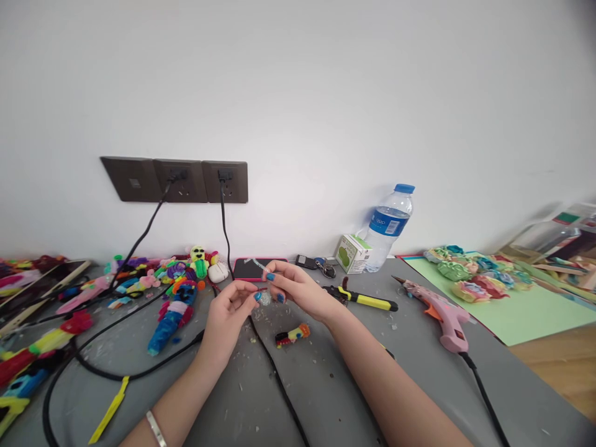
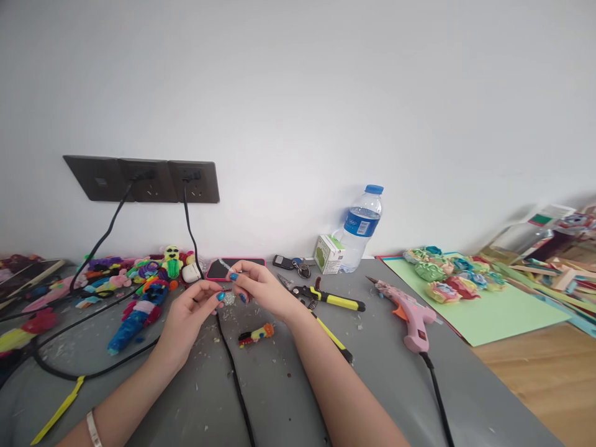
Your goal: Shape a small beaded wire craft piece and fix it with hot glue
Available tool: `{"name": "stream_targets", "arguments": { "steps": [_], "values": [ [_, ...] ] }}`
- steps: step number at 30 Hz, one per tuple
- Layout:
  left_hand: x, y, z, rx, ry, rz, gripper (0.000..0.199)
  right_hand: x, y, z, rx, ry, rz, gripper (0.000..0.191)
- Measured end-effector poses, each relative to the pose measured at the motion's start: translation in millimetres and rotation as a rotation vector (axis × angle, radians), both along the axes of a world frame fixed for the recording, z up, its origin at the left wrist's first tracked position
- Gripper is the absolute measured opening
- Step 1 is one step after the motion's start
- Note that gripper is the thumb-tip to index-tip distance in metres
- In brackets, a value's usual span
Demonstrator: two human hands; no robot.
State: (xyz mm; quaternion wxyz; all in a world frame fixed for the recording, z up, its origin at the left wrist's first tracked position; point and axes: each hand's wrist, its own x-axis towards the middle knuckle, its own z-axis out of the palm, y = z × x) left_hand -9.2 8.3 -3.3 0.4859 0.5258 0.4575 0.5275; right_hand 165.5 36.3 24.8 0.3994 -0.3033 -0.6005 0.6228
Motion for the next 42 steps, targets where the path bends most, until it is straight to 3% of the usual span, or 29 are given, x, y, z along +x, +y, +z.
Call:
{"name": "stream_targets", "arguments": {
  "steps": [10,28,42],
  "values": [
    [2.6,-1.0,-1.0,-0.054,-0.099,-0.012,0.04,-2.1,1.6,3.2,0.021,0.09,-0.143,0.021],
    [0.3,-2.0,-0.1,-0.006,0.037,-0.008,0.03,-3.6,-1.3,5.5,-0.014,0.07,-0.121,0.03],
    [1.4,-1.7,2.3,-0.005,0.008,-0.004,0.027,-1.9,1.0,3.4,0.024,0.101,-0.132,0.026]
  ]
}}
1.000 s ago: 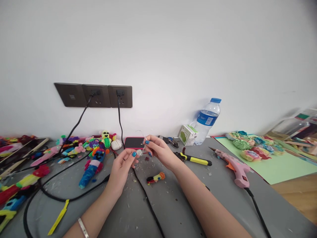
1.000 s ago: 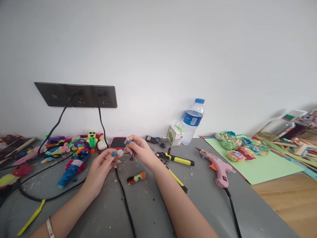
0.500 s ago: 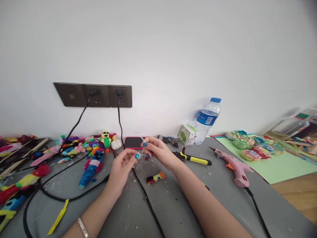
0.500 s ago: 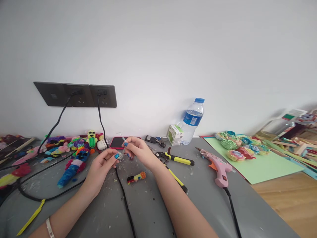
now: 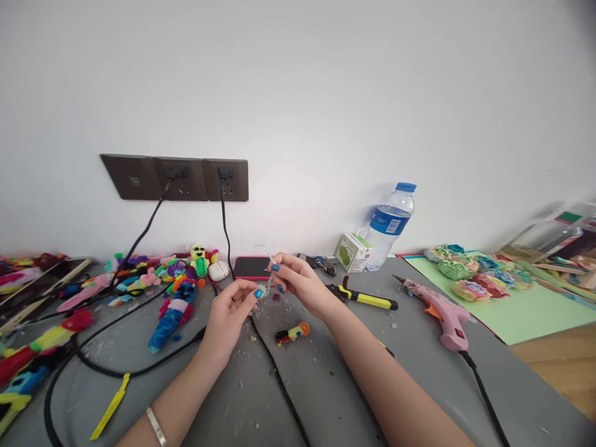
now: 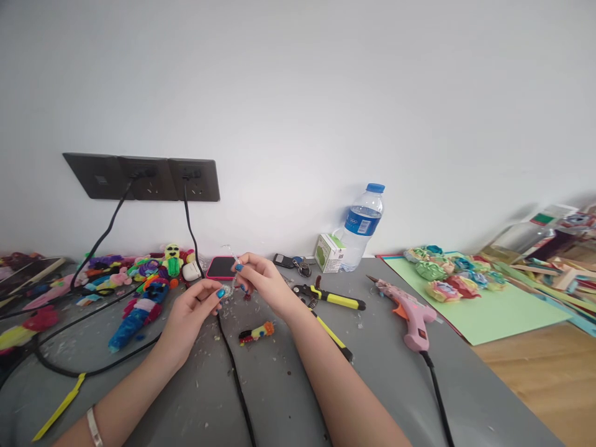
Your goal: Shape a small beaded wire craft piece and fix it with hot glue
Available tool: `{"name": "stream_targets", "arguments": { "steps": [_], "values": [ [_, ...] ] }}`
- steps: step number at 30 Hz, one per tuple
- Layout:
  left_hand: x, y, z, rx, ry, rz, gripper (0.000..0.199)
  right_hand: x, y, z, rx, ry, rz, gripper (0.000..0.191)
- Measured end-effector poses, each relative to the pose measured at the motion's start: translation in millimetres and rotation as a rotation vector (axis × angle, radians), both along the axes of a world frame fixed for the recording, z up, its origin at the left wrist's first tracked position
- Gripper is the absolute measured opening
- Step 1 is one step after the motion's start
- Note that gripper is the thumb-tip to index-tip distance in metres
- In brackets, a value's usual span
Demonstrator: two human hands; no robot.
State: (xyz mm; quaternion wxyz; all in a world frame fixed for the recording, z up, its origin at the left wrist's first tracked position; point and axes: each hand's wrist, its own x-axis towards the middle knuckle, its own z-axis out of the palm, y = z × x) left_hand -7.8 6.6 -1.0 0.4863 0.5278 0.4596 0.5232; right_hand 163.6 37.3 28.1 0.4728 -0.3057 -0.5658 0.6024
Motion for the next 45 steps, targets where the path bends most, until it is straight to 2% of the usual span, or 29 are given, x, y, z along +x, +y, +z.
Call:
{"name": "stream_targets", "arguments": {
  "steps": [6,16,27,39,45],
  "values": [
    [0.3,0.4,-0.4,-0.005,-0.003,-0.018,0.027,0.0,-0.4,1.1,-0.005,0.02,-0.013,0.027],
    [3.5,-2.8,7.0,-0.031,-0.052,-0.007,0.034,-0.6,-0.4,-0.8,-0.012,0.086,-0.027,0.028],
    [2.4,-2.6,6.1,-0.016,-0.051,-0.038,0.029,-0.1,-0.6,-0.3,-0.012,0.105,-0.013,0.025],
    [2.9,-2.8,8.2,-0.083,-0.129,0.015,0.032,0.0,-1.1,1.1,-0.02,0.1,-0.04,0.028],
    [2.3,-2.0,5.1,-0.078,-0.142,0.002,0.03,-0.4,-3.3,3.7,-0.026,0.115,-0.048,0.027]
  ]
}}
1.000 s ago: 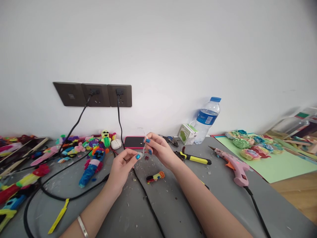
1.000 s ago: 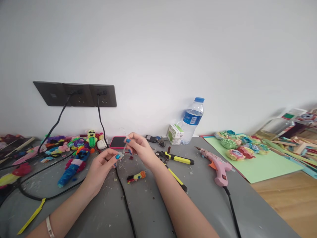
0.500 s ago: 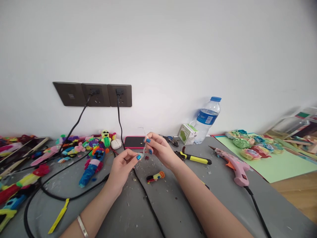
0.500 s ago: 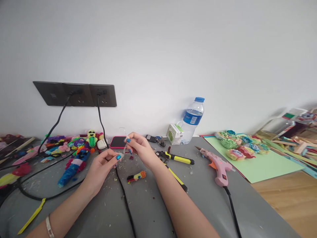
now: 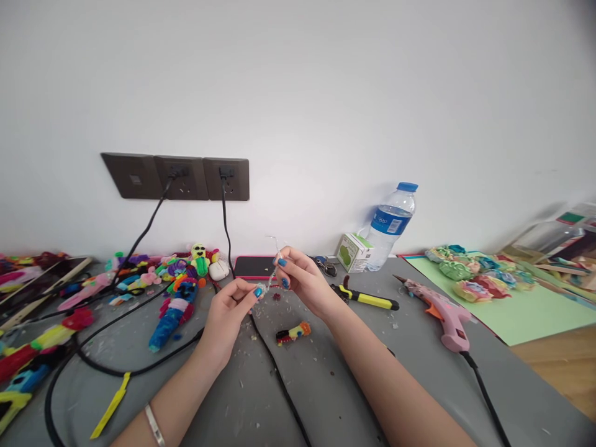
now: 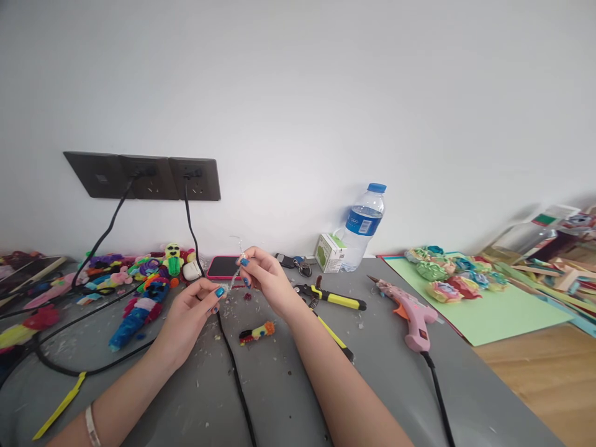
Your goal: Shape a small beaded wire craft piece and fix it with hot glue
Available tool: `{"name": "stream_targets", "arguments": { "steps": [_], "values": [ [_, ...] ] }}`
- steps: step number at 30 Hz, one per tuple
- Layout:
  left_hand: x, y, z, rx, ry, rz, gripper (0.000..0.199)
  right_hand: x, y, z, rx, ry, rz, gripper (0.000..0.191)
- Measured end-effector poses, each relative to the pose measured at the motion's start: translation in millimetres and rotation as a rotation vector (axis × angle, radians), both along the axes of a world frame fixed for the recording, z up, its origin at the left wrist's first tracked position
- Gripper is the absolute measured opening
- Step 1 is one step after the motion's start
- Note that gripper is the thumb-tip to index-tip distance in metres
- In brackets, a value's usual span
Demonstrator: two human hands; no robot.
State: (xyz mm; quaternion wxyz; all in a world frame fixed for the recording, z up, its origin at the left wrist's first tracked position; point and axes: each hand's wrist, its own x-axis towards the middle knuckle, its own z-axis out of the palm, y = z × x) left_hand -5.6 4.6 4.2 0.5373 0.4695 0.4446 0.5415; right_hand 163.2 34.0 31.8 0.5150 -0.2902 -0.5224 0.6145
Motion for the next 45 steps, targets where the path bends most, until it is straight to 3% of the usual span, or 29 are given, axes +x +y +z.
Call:
{"name": "stream_targets", "arguments": {
  "steps": [8,15,22,31,38,45],
  "values": [
    [0.1,-0.6,-3.5,-0.026,-0.02,-0.006,0.032,0.9,1.5,-1.3,-0.009,-0.001,0.021,0.026],
    [-1.4,0.9,-3.7,-0.088,-0.095,0.093,0.044,1.8,1.6,-1.1,-0.026,-0.015,0.017,0.028],
    [-1.0,1.5,-3.6,-0.071,-0.205,0.069,0.047,2.7,5.7,-3.3,-0.036,0.049,-0.012,0.027],
    [-2.5,1.5,-9.6,-0.016,-0.024,0.031,0.036,2.1,3.4,-3.5,-0.024,-0.011,0.073,0.02],
    [0.1,-1.9,-1.3,0.031,0.165,-0.077,0.025,2.6,3.5,-3.2,-0.019,-0.018,0.048,0.019],
    [-2.5,-0.9,-8.4,0.09,0.241,-0.133,0.023,1.1,3.2,-5.3,0.026,-0.068,0.061,0.021]
  ]
}}
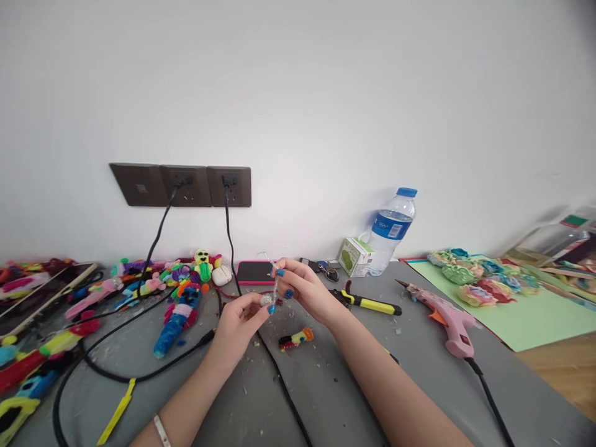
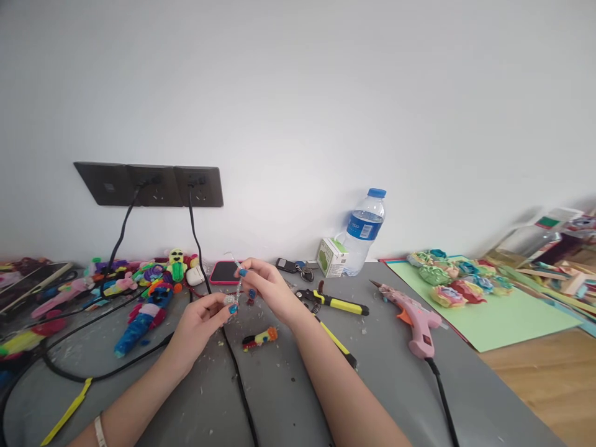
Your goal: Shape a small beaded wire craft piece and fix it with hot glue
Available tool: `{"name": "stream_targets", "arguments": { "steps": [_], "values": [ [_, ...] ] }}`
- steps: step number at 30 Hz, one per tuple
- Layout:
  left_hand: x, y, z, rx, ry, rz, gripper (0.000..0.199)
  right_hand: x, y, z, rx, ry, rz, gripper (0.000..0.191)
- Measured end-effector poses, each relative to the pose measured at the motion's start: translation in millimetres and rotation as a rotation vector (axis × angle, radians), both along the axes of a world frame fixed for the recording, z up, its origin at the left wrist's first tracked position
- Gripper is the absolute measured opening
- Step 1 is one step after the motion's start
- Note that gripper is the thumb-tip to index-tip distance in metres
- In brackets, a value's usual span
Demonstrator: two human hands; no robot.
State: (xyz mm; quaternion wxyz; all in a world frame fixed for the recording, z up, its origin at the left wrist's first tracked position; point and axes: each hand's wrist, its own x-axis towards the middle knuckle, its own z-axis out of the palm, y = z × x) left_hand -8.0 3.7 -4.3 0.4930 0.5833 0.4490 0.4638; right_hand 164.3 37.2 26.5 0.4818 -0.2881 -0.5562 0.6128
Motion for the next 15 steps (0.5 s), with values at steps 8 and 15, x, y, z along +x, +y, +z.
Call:
{"name": "stream_targets", "arguments": {
  "steps": [8,15],
  "values": [
    [1,0,8.9,-0.09,-0.087,0.036,0.038,1,4,-3.0,-0.015,0.06,-0.038,0.021],
    [-1,1,6.1,-0.072,-0.069,0.02,0.033,0,3,-5.0,-0.009,0.028,-0.033,0.024]
  ]
}}
